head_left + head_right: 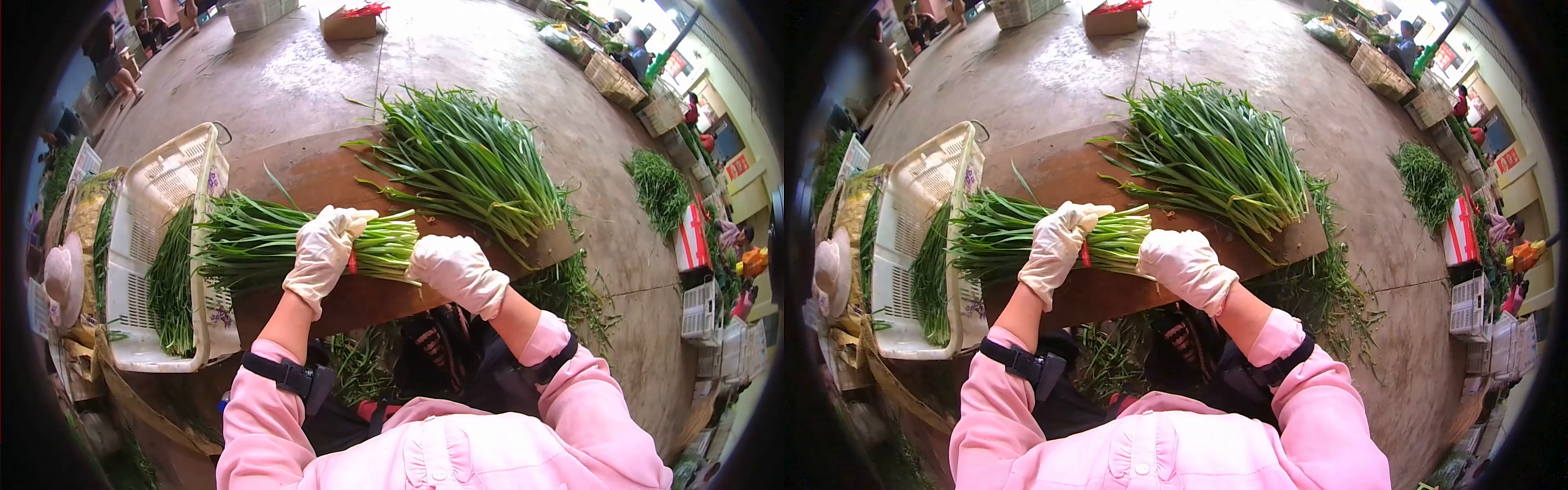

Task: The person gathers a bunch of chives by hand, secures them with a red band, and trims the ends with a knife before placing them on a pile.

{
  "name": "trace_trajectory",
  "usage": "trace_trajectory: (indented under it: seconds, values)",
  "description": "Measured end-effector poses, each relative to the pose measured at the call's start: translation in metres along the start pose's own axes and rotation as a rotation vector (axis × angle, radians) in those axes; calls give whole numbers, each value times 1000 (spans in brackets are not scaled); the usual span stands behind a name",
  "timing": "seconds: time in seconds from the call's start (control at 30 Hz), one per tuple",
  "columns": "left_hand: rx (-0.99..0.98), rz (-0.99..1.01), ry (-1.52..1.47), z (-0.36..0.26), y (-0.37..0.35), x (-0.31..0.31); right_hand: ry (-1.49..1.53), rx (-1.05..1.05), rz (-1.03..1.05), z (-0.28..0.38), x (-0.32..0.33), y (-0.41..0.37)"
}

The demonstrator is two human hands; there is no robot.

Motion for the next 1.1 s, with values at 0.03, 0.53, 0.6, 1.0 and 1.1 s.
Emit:
trace_trajectory:
  seconds: [0.03,0.53,0.6,1.0,1.1]
  values:
    - [-1,1,25,-1,0,0,32,-7,24,-2,0,-1]
    - [88,-70,-97,6,-4,-3,92,-218,277,24,-24,58]
    - [79,-47,-118,4,0,-3,136,-266,283,18,-31,54]
    - [-281,-161,323,-8,4,-12,144,-315,286,8,-45,54]
    - [-327,-196,318,0,3,-12,241,-267,272,10,-31,54]
Point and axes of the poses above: each hand's wrist, its own y-axis towards the middle knuckle, its own x-axis out of the back of the hand, z = x × y, the point moved 5 cm from there along y, towards the middle knuckle, and after that the axes turned 4 degrees about -x, right-handed, at the moved point
